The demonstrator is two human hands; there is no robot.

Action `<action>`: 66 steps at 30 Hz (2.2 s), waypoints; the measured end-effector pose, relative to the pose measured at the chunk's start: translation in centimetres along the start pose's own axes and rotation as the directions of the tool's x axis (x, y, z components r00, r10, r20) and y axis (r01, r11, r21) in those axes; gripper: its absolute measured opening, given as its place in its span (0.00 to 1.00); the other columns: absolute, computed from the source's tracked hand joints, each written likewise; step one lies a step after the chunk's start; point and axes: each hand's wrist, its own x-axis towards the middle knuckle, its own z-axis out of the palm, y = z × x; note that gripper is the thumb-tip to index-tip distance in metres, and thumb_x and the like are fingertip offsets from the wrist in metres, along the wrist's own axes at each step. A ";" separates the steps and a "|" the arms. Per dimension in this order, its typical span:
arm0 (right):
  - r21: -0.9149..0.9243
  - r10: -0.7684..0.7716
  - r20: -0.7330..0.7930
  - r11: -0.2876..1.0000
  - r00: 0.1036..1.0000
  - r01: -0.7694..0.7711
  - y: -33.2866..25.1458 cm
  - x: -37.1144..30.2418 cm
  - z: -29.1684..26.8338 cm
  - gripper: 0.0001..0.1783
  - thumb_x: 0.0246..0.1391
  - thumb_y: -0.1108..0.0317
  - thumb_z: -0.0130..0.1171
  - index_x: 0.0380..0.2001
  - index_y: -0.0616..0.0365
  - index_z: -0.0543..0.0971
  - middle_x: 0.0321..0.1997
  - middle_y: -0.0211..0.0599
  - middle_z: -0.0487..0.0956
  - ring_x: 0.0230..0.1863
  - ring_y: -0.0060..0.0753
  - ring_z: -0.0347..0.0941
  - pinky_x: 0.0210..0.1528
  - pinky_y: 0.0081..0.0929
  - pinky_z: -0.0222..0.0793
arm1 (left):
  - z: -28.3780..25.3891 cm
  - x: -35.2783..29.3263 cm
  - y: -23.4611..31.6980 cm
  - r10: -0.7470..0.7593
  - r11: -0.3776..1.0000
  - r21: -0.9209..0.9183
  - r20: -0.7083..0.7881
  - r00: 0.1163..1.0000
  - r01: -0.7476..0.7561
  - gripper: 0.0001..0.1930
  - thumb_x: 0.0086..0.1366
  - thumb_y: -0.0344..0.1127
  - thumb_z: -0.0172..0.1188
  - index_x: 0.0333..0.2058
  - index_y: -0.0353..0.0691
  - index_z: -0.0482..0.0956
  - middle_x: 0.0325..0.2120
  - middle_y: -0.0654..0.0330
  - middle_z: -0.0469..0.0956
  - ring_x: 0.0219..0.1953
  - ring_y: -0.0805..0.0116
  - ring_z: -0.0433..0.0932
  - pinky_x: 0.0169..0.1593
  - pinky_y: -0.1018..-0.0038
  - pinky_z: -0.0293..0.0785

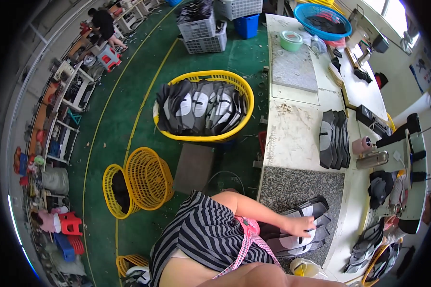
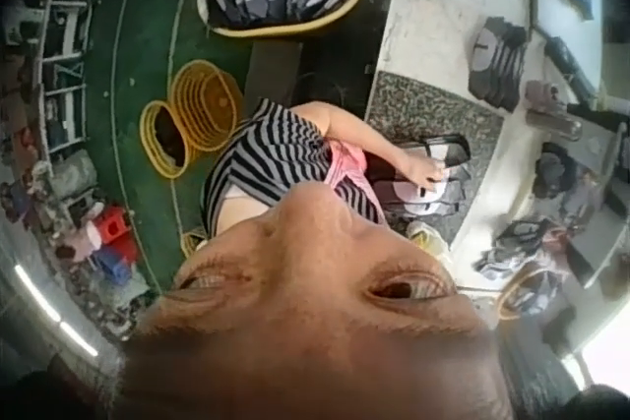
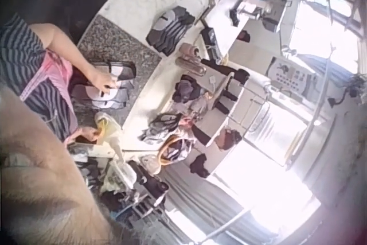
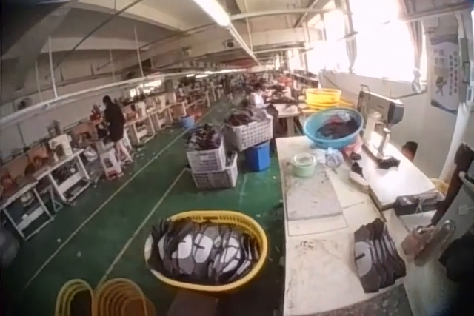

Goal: Applying adhesive to shoe upper components using a handheld plastic spreader in a factory setting.

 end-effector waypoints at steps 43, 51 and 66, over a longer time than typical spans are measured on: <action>0.048 -0.066 -0.227 0.996 0.972 0.079 -10.9 9.2 9.2 0.05 0.54 0.72 0.59 0.34 0.62 0.79 0.26 0.41 0.75 0.19 0.34 0.66 0.23 0.28 0.60 | 0.4 2.6 -1.5 -0.455 0.880 -0.016 0.256 0.853 0.474 0.28 0.56 0.39 0.69 0.52 0.29 0.73 0.30 0.67 0.63 0.24 0.82 0.61 0.26 0.84 0.63; 0.068 -0.147 0.057 0.987 0.987 0.144 -10.1 0.4 6.0 0.03 0.52 0.75 0.59 0.31 0.63 0.79 0.23 0.38 0.75 0.20 0.30 0.67 0.24 0.25 0.60 | 0.4 2.1 -3.1 -0.458 0.871 -0.048 0.275 0.845 0.488 0.29 0.60 0.41 0.66 0.55 0.33 0.71 0.32 0.68 0.61 0.28 0.82 0.60 0.30 0.84 0.62; -0.250 -0.096 -0.576 0.966 0.812 -0.063 -8.0 -1.5 1.5 0.06 0.58 0.69 0.57 0.36 0.57 0.80 0.32 0.39 0.79 0.29 0.41 0.76 0.31 0.30 0.69 | -0.4 2.9 3.8 -0.047 0.985 0.170 0.255 0.966 0.003 0.15 0.57 0.36 0.66 0.37 0.32 0.76 0.29 0.62 0.75 0.30 0.74 0.72 0.34 0.76 0.69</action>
